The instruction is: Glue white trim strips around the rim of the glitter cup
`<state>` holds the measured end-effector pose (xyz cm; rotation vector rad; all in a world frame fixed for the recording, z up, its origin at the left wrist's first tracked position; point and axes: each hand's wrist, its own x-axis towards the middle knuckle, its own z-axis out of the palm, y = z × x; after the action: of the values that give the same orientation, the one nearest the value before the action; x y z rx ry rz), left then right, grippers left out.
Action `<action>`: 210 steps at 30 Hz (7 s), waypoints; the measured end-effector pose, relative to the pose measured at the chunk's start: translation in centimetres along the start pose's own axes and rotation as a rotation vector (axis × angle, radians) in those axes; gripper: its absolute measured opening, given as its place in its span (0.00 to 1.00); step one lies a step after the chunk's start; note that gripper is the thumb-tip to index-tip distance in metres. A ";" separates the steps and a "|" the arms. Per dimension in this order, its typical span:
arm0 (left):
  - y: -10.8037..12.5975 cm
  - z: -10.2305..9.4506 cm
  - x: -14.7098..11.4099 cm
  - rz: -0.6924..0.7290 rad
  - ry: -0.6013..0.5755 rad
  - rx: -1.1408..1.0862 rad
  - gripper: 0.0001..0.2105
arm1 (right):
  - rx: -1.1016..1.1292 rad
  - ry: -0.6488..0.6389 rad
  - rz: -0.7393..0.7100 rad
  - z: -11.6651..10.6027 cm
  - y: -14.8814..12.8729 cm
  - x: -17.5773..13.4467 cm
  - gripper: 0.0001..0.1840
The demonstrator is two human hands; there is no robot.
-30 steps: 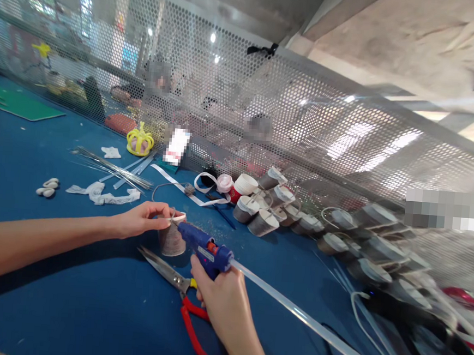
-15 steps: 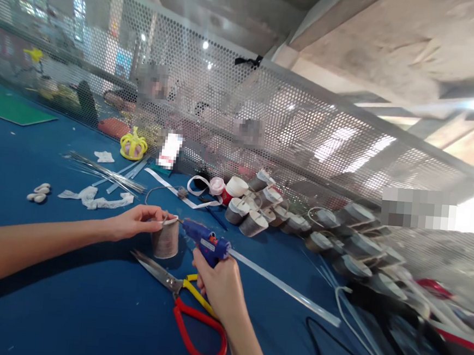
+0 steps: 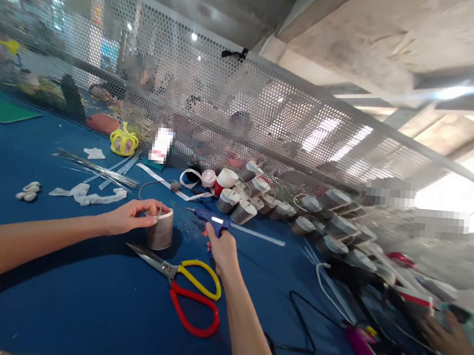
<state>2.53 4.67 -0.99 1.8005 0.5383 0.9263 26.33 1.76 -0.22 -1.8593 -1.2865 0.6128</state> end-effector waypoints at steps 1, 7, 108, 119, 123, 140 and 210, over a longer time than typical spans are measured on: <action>0.0 0.0 0.0 0.012 -0.004 0.017 0.06 | -0.032 -0.001 0.006 0.2 0.2 0.3 0.21; -0.1 0.1 -0.1 0.048 -0.010 0.078 0.04 | -0.294 0.026 -0.023 1.0 0.7 1.4 0.21; 2.3 1.0 0.1 0.034 0.022 0.294 0.04 | 0.101 -0.031 -0.600 4.5 -4.5 -5.9 0.06; 2.9 1.1 0.0 -0.068 0.045 0.246 0.03 | 0.304 -0.099 -0.508 4.3 -3.8 -5.6 0.05; 3.0 0.9 0.1 -0.108 0.059 0.246 0.02 | 0.453 -0.103 -0.322 3.7 -4.1 -4.9 0.06; 1.6 0.5 0.3 -0.070 0.192 0.189 0.02 | 0.578 -0.404 -0.140 5.6 -12.6 4.4 0.04; -0.1 -0.6 1.2 -0.213 0.171 0.008 0.08 | 0.028 -0.200 -0.218 1.0 -2.2 -4.9 0.14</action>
<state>2.84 5.89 -0.49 1.6419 0.8263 0.9350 22.52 -2.00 0.78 -1.6385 -1.5779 0.7082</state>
